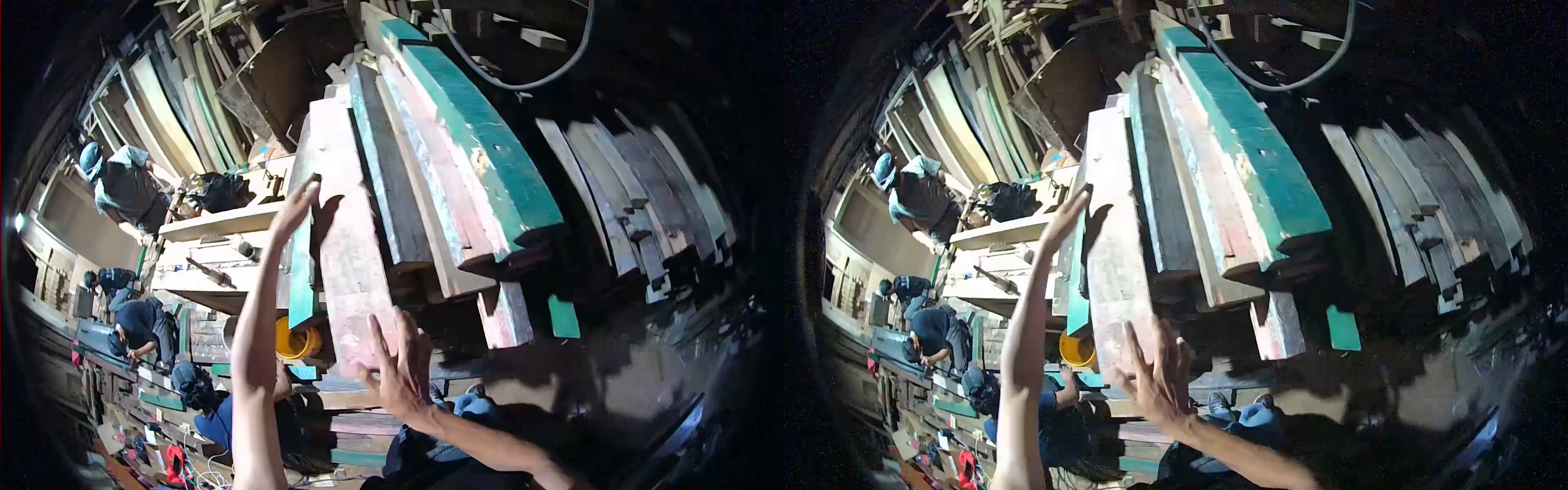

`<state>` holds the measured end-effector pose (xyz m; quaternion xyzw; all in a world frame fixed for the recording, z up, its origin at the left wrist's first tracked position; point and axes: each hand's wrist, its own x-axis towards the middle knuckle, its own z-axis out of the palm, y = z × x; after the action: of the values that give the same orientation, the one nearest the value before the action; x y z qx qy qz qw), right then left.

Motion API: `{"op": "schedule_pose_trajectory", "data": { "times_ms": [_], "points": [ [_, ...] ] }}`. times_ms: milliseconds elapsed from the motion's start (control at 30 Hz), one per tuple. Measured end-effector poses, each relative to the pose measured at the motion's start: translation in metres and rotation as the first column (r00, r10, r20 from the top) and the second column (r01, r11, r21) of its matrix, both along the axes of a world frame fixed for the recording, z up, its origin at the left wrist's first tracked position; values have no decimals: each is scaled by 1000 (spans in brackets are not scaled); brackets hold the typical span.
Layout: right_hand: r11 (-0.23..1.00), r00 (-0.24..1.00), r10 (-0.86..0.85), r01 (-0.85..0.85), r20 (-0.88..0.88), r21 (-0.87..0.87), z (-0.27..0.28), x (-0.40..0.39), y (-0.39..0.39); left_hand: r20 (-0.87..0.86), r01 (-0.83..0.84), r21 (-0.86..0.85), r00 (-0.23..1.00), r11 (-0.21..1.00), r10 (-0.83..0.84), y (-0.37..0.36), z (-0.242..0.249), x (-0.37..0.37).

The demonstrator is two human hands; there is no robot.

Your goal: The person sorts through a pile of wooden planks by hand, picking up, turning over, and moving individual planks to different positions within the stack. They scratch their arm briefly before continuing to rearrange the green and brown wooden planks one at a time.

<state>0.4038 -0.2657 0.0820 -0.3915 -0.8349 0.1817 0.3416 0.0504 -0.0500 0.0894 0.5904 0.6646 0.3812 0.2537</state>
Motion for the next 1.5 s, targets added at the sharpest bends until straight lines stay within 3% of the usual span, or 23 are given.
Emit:
{"op": "schedule_pose_trajectory", "data": {
  "times_ms": [33, 133, 200, 267, 333, 400, 533, 600, 667, 700, 800, 867, 933, 1000, 1133, 1200, 1267, 1300, 1333, 1367, 1400, 1467, 1500],
  "points": [
    [997, 993, 71, -72, -99, -6, -4, -7, 0, -55, -36, 49, 998, 998, 39, -3, -8, 7],
    [938, 959, 265, -232, -101, 257, -38, -14, 7, -113, -8, 158, 993, 987, 26, 2, -29, 5],
    [902, 934, 334, -277, -129, 332, -39, -11, 10, 128, -69, 115, 990, 991, 54, 3, -36, 3],
    [850, 929, 359, -288, -86, 441, -41, -12, 14, 153, -103, 200, 986, 974, 73, 0, -38, 7],
    [831, 924, 365, -269, -114, 487, -42, -20, 19, 304, -113, 177, 951, 978, 55, 1, -18, 21],
    [862, 933, 338, -253, -127, 439, -36, -31, 25, 179, -75, 193, 983, 978, 40, 14, -18, 14],
    [865, 937, 312, -212, -156, 455, -33, -55, 59, 137, -63, 185, 990, 981, 38, 51, -15, -6],
    [890, 943, 286, -195, -172, 411, -30, -73, 78, 213, -26, 224, 977, 974, -23, 87, -34, -32],
    [905, 936, 230, -106, -265, 412, -36, -96, 98, 232, -77, 237, 973, 969, 20, 118, -36, -45],
    [918, 931, 207, -79, -299, 389, -33, -104, 110, 119, -76, 298, 992, 952, 42, 141, -47, -59],
    [937, 919, 165, -33, -358, 348, -27, -119, 139, 45, -143, 297, 990, 944, 135, 174, -34, -66],
    [934, 924, 125, 13, -360, 357, -26, -128, 150, 112, -108, 326, 991, 939, 75, 184, -29, -66],
    [951, 957, 96, -8, -273, 309, -22, -130, 144, -15, -90, 400, 994, 912, 104, 200, -41, -81],
    [973, 963, 75, -14, -258, 230, -8, -136, 142, 8, -85, 385, 996, 919, 89, 199, -41, -82],
    [912, 970, 27, 75, -242, 402, -6, -148, 152, 59, -111, 350, 994, 930, 97, 218, -63, -102],
    [910, 974, -35, 123, -224, 396, -11, -150, 148, 28, -113, 438, 993, 892, 112, 212, -57, -93],
    [914, 980, -31, 107, -196, 391, -8, -145, 147, 306, -117, 197, 951, 974, 52, 202, -41, -80],
    [901, 978, -45, 129, -206, 414, -17, -149, 151, 172, 27, 444, 978, 896, -115, 222, -63, -102],
    [906, 965, 9, 103, -261, 411, -21, -150, 152, -161, 29, 471, 985, 882, 54, 194, -40, -82],
    [908, 965, -19, 127, -263, 400, -18, -147, 150, -166, -76, 407, 974, 910, 156, 201, -51, -94],
    [909, 962, -44, 150, -269, 388, -18, -145, 147, -277, 48, 406, 958, 913, 73, 209, -55, -107],
    [922, 934, -62, 189, -353, 339, -20, -147, 144, -225, 48, 374, 974, 926, 41, 185, -54, -106],
    [954, 934, 13, 95, -356, 284, -15, -141, 145, -218, 60, 356, 976, 933, 20, 176, -45, -96]
  ]
}}
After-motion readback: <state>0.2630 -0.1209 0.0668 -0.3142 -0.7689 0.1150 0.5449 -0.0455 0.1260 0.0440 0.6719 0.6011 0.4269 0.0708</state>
